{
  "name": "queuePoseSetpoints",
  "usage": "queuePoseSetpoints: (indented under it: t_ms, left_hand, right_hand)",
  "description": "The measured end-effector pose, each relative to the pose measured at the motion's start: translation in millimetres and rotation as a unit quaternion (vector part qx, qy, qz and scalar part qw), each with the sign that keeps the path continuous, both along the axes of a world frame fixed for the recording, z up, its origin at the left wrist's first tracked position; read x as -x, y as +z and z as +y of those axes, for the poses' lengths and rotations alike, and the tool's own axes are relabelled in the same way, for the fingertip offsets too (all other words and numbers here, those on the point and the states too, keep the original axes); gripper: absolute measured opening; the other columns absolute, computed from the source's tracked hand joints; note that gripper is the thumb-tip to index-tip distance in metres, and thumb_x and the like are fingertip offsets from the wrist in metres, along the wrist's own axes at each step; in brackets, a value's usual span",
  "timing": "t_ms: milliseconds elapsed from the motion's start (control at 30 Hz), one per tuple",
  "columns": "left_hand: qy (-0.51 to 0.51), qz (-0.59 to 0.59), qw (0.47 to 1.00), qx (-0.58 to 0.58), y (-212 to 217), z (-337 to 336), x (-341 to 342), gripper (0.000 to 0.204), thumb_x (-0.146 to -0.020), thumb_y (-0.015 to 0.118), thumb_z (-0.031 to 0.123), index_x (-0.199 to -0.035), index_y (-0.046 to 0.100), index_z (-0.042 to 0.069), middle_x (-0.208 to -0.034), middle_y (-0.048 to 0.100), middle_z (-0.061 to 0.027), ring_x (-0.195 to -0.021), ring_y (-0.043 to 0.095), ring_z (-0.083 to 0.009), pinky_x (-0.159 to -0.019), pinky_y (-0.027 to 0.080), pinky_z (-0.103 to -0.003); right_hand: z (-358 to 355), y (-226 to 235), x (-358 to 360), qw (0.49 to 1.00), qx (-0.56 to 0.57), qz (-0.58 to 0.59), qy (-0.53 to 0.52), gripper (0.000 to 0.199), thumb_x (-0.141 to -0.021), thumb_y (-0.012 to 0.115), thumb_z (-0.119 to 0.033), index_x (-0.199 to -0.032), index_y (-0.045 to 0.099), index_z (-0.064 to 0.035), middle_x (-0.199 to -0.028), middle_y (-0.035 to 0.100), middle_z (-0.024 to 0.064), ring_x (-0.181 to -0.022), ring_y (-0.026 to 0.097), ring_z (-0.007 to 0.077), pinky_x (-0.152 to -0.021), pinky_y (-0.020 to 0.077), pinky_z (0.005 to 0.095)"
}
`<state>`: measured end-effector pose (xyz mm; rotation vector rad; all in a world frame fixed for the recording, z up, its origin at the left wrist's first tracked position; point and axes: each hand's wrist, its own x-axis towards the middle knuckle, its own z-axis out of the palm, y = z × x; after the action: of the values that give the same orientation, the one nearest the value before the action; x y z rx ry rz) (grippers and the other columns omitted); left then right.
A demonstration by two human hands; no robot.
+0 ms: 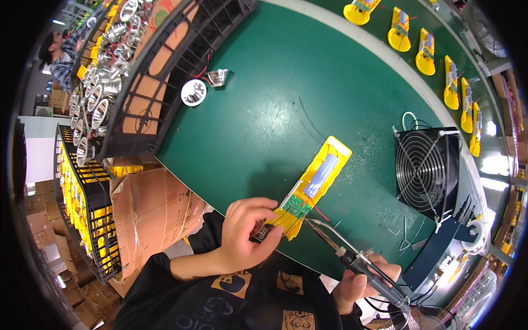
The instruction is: The person solders wires onto flashlight circuit boards using a soldering iron, picks up reflectors from a crate, and slides the flashlight housings down the conveyor belt.
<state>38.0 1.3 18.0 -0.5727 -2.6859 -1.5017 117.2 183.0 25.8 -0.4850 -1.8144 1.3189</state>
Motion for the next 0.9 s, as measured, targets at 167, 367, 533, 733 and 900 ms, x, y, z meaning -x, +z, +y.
queuePoseSetpoints:
  t_ms: [167, 367, 533, 733, 900]
  left_hand:
    - [-0.03, -0.025, 0.98, 0.195, 28, 28, 9, 0.046, -0.065, 0.067, 0.021, -0.098, 0.046, -0.003, -0.086, 0.05, -0.0143, -0.076, 0.05, -0.0297, -0.066, 0.041, -0.037]
    - [0.004, 0.034, 0.962, 0.27, 23, 43, 77, 0.029, -0.069, 0.062, 0.016, -0.085, 0.048, -0.004, -0.08, 0.05, -0.0185, -0.076, 0.051, -0.0333, -0.065, 0.044, -0.04]
    - [0.11, 0.094, 0.952, 0.269, 0, 74, 218, 0.03, -0.07, 0.061, 0.017, -0.085, 0.05, -0.006, -0.084, 0.054, -0.0215, -0.08, 0.054, -0.0349, -0.071, 0.045, -0.041]
    - [0.164, 0.182, 0.921, 0.305, -10, 134, 359, 0.026, -0.065, 0.067, 0.014, -0.082, 0.056, 0.0, -0.084, 0.058, -0.014, -0.082, 0.056, -0.0281, -0.067, 0.049, -0.035]
    - [0.162, 0.298, 0.882, 0.326, -20, 170, 387, 0.045, -0.064, 0.071, 0.025, -0.098, 0.052, 0.005, -0.098, 0.053, -0.0132, -0.1, 0.047, -0.0285, -0.086, 0.038, -0.041]
  right_hand:
    - [17, -4, -13, 0.998, -0.007, 0.061, -0.005, 0.032, -0.075, 0.058, -0.026, -0.077, 0.034, -0.0059, -0.051, 0.035, -0.0029, -0.042, 0.036, 0.0049, -0.055, 0.0337, 0.0159]
    - [33, 3, -32, 0.995, 0.025, 0.051, -0.086, 0.041, -0.075, 0.052, -0.04, -0.07, 0.032, -0.0042, -0.051, 0.035, 0.0029, -0.039, 0.033, 0.0093, -0.04, 0.0281, 0.0204]
    - [37, -2, -45, 0.991, 0.066, 0.059, -0.101, 0.043, -0.074, 0.056, -0.039, -0.074, 0.031, -0.0041, -0.06, 0.038, 0.0039, -0.05, 0.039, 0.0108, -0.05, 0.0333, 0.0203]
    - [34, 5, -53, 0.991, 0.029, -0.015, -0.133, 0.039, -0.079, 0.055, -0.035, -0.082, 0.042, 0.0012, -0.068, 0.045, 0.0073, -0.06, 0.045, 0.0167, -0.054, 0.0382, 0.0294]
    - [27, 31, -40, 0.98, 0.085, 0.025, -0.178, 0.033, -0.075, 0.06, -0.029, -0.079, 0.047, 0.0008, -0.059, 0.05, 0.0067, -0.051, 0.05, 0.0156, -0.047, 0.0408, 0.0279]
